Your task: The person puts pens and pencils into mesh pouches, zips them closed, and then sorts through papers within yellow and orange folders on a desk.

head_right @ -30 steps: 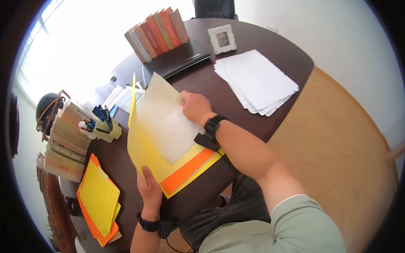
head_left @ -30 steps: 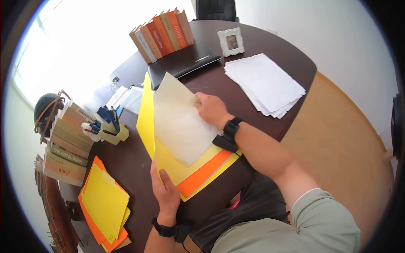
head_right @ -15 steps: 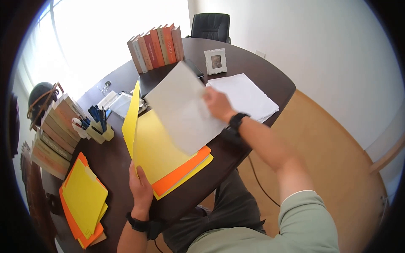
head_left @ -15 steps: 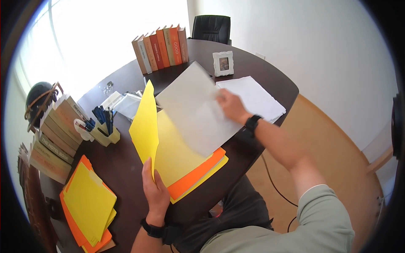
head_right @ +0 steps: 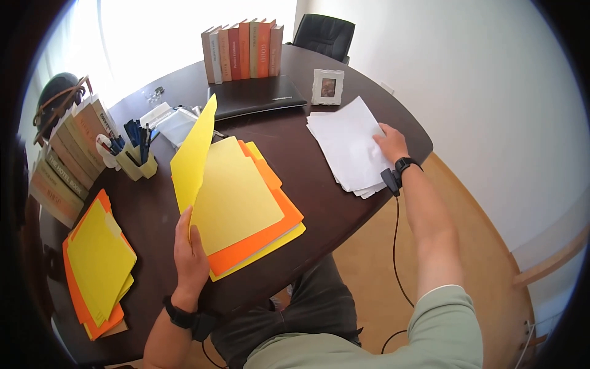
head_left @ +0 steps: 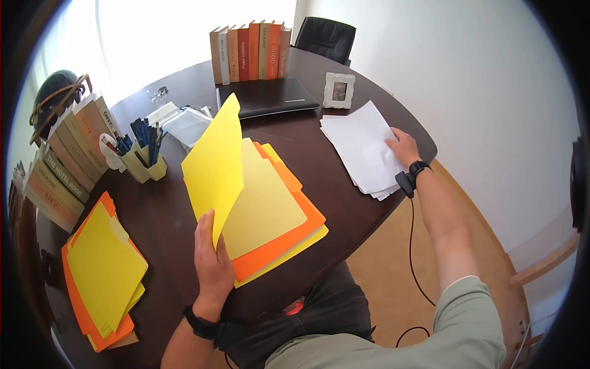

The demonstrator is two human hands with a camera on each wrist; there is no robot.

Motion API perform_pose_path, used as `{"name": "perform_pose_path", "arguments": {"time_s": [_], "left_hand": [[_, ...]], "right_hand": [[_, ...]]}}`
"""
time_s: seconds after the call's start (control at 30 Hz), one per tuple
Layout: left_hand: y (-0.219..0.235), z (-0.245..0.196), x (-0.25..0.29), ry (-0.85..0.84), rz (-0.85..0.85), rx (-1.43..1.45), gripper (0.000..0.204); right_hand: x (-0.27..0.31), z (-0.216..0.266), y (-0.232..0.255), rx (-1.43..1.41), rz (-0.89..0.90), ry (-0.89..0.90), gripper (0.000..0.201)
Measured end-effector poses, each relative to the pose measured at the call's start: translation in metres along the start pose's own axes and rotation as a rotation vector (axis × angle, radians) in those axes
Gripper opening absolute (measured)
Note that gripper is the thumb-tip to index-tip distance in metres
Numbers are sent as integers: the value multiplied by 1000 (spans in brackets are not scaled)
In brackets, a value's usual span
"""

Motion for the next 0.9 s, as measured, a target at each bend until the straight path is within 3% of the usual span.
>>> {"name": "perform_pose_path", "arguments": {"time_s": [0.17, 0.27, 0.3, 0.4, 0.53, 0.63, 0.73, 0.77, 0.9], "left_hand": [[2, -3, 0, 0, 12, 25, 48], [2, -4, 1, 15, 16, -25, 51], [2, -5, 1, 32, 17, -26, 49], [3, -8, 1, 54, 29, -29, 48], [1, -3, 1, 41, 28, -27, 54], [2, -5, 2, 44, 28, -33, 54], [2, -7, 2, 79, 50, -54, 55], [3, -11, 2, 103, 70, -74, 55], [3, -13, 0, 112, 107, -151, 58]], "right_hand": [[-5, 12, 1, 295, -56, -142, 66], [-21, 31, -10, 238, -94, -11, 72], [-19, 53, -14, 186, -153, 124, 63], [2, 136, -31, -192, 87, 206, 54], [39, 208, -93, -575, 312, 273, 50], [76, 260, -109, -575, 301, 339, 49], [81, 259, -161, -728, 312, 328, 47], [89, 263, -156, -466, 199, 414, 42], [96, 264, -146, -636, 223, 494, 37]]}}
Point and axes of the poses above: each hand's wrist, its own x-axis away from the middle knuckle, its own y-axis out of the back of the hand, z = x × y, the point moved 3 cm from there along -x, towards the middle knuckle, and after that the axes turned 13 degrees about z, right-handed, at the moved point
